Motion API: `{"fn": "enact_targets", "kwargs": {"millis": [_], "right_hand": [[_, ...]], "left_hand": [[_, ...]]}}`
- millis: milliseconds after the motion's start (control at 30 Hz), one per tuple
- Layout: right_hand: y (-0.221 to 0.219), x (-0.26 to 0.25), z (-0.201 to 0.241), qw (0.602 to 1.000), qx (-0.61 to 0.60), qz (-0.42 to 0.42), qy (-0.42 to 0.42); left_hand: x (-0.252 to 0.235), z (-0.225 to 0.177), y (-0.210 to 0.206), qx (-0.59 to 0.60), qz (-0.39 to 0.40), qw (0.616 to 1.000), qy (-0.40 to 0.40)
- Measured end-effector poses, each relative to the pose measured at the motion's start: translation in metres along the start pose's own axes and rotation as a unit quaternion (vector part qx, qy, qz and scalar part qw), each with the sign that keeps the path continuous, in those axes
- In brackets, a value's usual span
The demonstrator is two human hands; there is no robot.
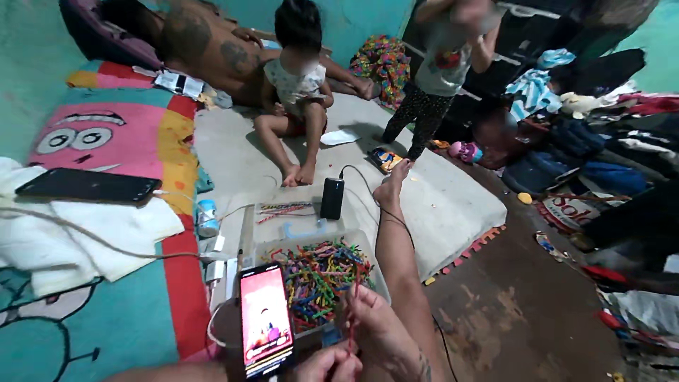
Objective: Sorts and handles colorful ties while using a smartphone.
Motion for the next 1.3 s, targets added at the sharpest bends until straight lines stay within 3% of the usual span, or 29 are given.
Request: {"fn": "enact_targets", "kwargs": {"millis": [67, 133, 200, 267, 333, 400, 467, 500, 567, 633, 733, 800, 867, 933, 967, 1033, 1100, 1200, 1300], "right_hand": [[-0.006, 0.001, 0.001, 0.993, 0.006, 0.114, -0.018], [-0.008, 0.004, 0.002, 0.982, 0.008, 0.190, -0.011], [-0.002, 0.004, 0.002, 0.982, 0.013, 0.187, 0.001], [0.004, 0.004, 0.000, 0.989, -0.006, 0.147, 0.002], [0.007, 0.002, -0.001, 0.995, -0.041, 0.096, -0.002], [0.007, -0.001, 0.001, 0.998, -0.053, 0.039, 0.002], [0.007, -0.003, 0.004, 1.000, -0.030, -0.001, 0.004], [0.006, -0.004, 0.006, 1.000, -0.013, 0.007, 0.000], [0.001, -0.005, 0.010, 0.995, 0.012, 0.093, -0.014], [-0.002, -0.003, 0.011, 0.986, 0.025, 0.162, 0.006], [0.000, -0.001, 0.014, 0.987, 0.034, 0.142, 0.070], [0.003, -0.001, 0.017, 0.989, -0.002, 0.119, 0.084], [0.007, -0.001, 0.019, 0.993, -0.018, 0.092, 0.073], [0.014, 0.005, 0.018, 0.996, 0.015, 0.059, 0.067], [0.019, 0.014, 0.016, 0.995, 0.054, 0.021, 0.076], [0.031, 0.042, 0.011, 0.969, 0.190, -0.104, 0.117], [0.039, 0.085, 0.005, 0.896, 0.349, -0.236, 0.143], [0.053, 0.158, -0.010, 0.779, 0.518, -0.335, 0.115], [0.071, 0.225, -0.035, 0.734, 0.568, -0.373, -0.001]], "left_hand": [[0.001, 0.004, -0.001, 0.163, 0.014, 0.984, 0.073], [0.003, 0.011, -0.007, 0.347, 0.053, 0.926, 0.140], [0.003, 0.015, -0.017, 0.485, 0.101, 0.853, 0.163], [0.003, 0.015, -0.023, 0.528, 0.143, 0.823, 0.155], [0.000, 0.010, -0.019, 0.439, 0.121, 0.879, 0.138], [-0.003, -0.001, -0.007, 0.212, 0.054, 0.971, 0.093], [-0.003, -0.009, 0.002, 0.018, -0.006, 0.999, 0.032], [-0.004, -0.010, 0.005, 0.005, -0.017, 0.999, 0.027], [-0.004, -0.005, 0.007, 0.131, 0.003, 0.989, 0.072], [-0.002, 0.001, 0.001, 0.303, 0.039, 0.944, 0.124], [0.000, 0.006, -0.012, 0.400, 0.107, 0.896, 0.162], [0.001, 0.004, -0.018, 0.392, 0.124, 0.895, 0.173], [-0.002, -0.005, -0.009, 0.309, 0.111, 0.931, 0.157], [-0.013, -0.026, 0.019, 0.100, 0.066, 0.989, 0.086], [-0.022, -0.041, 0.036, -0.037, 0.037, 0.998, 0.042], [-0.052, -0.068, 0.074, -0.302, -0.021, 0.953, -0.011], [-0.091, -0.082, 0.107, -0.449, -0.022, 0.893, 0.019], [-0.155, -0.068, 0.149, -0.545, 0.013, 0.831, 0.107], [-0.207, -0.038, 0.180, -0.591, 0.045, 0.776, 0.215]]}}
Point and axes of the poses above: each hand's wrist, its own x-axis away from the middle knuckle, its own y-axis out of the back of the hand, z = x × y, the point moved 6 cm from there along -x, towards the middle knuckle, and after that the axes turned 11 degrees about z, right-handed, at the moved point
